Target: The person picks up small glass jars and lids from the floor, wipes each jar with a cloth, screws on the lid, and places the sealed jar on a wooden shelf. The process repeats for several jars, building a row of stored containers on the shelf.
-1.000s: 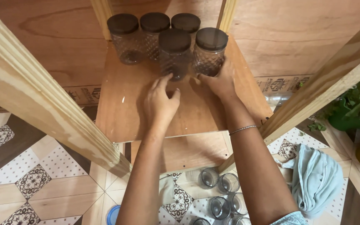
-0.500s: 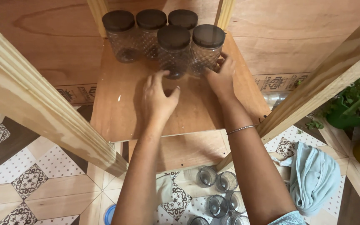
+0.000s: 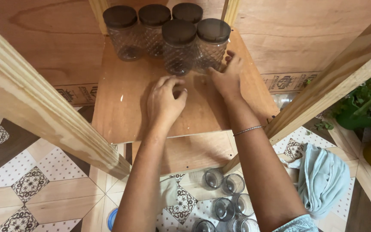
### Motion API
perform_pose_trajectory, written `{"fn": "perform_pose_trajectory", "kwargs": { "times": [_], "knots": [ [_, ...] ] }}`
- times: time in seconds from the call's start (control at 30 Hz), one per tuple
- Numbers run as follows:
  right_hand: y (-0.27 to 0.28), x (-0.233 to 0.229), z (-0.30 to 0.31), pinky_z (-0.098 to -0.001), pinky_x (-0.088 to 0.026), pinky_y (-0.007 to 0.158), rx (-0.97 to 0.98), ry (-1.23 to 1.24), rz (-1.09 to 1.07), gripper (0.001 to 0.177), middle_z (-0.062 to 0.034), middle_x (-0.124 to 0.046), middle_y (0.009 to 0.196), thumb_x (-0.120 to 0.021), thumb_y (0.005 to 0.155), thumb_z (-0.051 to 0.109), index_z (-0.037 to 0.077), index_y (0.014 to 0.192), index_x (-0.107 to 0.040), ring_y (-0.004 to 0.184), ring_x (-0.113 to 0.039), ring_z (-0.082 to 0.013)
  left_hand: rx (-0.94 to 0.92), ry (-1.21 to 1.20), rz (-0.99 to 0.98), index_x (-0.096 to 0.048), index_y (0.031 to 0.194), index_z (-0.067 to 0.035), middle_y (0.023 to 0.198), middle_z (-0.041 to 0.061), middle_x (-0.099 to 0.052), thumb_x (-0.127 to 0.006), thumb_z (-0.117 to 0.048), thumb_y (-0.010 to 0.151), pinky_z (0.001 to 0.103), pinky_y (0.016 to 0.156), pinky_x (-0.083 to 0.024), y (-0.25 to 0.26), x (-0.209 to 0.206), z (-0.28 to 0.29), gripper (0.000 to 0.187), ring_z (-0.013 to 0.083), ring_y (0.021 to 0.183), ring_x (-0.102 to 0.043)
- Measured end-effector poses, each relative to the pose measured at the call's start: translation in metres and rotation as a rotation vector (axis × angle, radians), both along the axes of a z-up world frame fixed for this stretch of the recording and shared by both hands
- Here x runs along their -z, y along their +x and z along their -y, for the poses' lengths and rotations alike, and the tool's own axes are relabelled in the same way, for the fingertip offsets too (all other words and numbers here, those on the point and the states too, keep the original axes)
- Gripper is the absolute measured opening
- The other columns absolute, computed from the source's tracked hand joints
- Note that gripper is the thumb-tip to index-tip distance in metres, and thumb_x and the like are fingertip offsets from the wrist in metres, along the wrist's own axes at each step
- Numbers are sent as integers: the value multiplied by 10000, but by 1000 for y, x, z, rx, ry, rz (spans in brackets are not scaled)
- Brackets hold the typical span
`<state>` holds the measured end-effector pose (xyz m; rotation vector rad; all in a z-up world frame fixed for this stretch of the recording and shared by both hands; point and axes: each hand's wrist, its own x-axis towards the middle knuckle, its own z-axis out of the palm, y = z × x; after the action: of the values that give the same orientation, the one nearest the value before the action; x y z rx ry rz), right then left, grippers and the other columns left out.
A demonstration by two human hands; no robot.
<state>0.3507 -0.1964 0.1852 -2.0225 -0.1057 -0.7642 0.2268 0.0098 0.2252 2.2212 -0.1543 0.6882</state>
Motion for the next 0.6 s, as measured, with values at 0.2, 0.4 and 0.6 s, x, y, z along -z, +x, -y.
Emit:
{"fn": "perform_pose_trajectory", "kwargs": {
  "times": [0.2, 0.4, 0.6],
  "knots": [
    [-44, -6, -6, -389, -496, 1083, -30, 98, 1, 568, -170, -479, 1370, -738, 907, 76, 42, 1397, -453, 1306, -535, -298, 28, -155, -66, -757, 1021, -165, 1152, 27, -714, -699, -213, 883, 356, 878, -567, -30, -12, 0, 157, 231, 1001, -717],
    [-176, 11, 20, -478, -475, 1111, -358, -90, 254, 417, -192, -548, 1294, -575, 921, -67, 11, 1326, -511, 1278, -562, -349, 139, 252, 252, -713, 1162, -63, 1261, 115, -689, -676, -193, 982, 413, 1021, -526, -106, 24, -13, 225, 292, 1164, -659],
    [-252, 113, 20, -454, -532, 846, -599, -562, 570, 366, -135, -622, 1021, -761, 777, 94, 69, 1087, -567, 941, -650, -337, 42, 351, 361, -652, 1276, -75, 1343, 110, -632, -659, -160, 969, 410, 1018, -505, -196, 172, -31, 319, 299, 1203, -606]
  ]
}}
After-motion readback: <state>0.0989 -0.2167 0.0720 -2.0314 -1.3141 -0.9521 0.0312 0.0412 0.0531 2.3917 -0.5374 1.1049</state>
